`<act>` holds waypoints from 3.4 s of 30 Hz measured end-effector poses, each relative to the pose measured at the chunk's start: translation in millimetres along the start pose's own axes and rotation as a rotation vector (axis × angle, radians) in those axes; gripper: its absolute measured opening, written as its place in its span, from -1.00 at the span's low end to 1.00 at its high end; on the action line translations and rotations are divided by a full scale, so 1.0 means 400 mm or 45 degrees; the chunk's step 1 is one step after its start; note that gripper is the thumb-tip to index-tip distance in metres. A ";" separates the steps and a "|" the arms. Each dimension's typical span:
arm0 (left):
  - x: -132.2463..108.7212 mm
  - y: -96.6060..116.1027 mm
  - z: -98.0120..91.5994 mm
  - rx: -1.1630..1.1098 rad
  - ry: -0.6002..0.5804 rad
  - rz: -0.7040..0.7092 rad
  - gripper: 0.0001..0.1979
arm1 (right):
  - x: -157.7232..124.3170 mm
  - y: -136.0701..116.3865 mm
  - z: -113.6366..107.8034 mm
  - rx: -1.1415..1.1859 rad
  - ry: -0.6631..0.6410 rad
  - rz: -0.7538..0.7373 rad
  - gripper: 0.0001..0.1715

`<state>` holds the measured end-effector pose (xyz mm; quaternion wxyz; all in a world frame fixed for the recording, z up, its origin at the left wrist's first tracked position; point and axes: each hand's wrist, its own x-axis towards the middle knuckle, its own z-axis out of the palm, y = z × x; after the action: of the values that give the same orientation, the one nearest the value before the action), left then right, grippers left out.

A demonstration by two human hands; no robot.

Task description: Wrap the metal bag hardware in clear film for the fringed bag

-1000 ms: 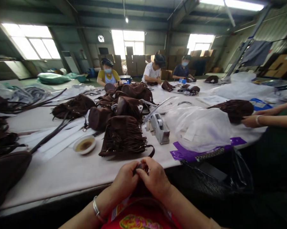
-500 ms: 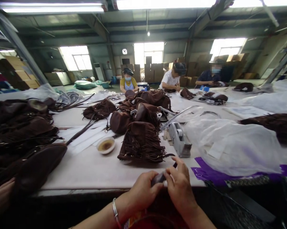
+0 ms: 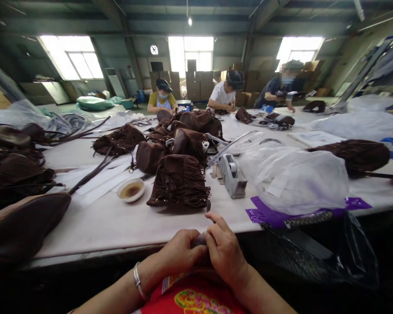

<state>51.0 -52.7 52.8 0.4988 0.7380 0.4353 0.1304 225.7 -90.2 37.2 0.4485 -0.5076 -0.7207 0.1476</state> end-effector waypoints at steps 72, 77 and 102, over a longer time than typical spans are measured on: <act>0.086 -0.013 -0.053 0.189 0.254 -0.073 -0.47 | 0.124 0.096 0.037 0.213 -0.350 0.240 -0.90; 0.102 -0.030 -0.040 0.097 0.303 -0.159 -0.48 | 0.111 0.093 0.025 0.167 -0.318 0.196 -0.89; -0.073 -0.048 -0.102 0.578 0.067 -0.060 -0.76 | 0.128 0.063 0.022 -0.349 -0.207 -0.256 -0.75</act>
<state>-1.5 -47.5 62.8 0.3115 0.8173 0.4834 0.0366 229.7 -32.7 41.1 0.3279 -0.4757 -0.8151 0.0432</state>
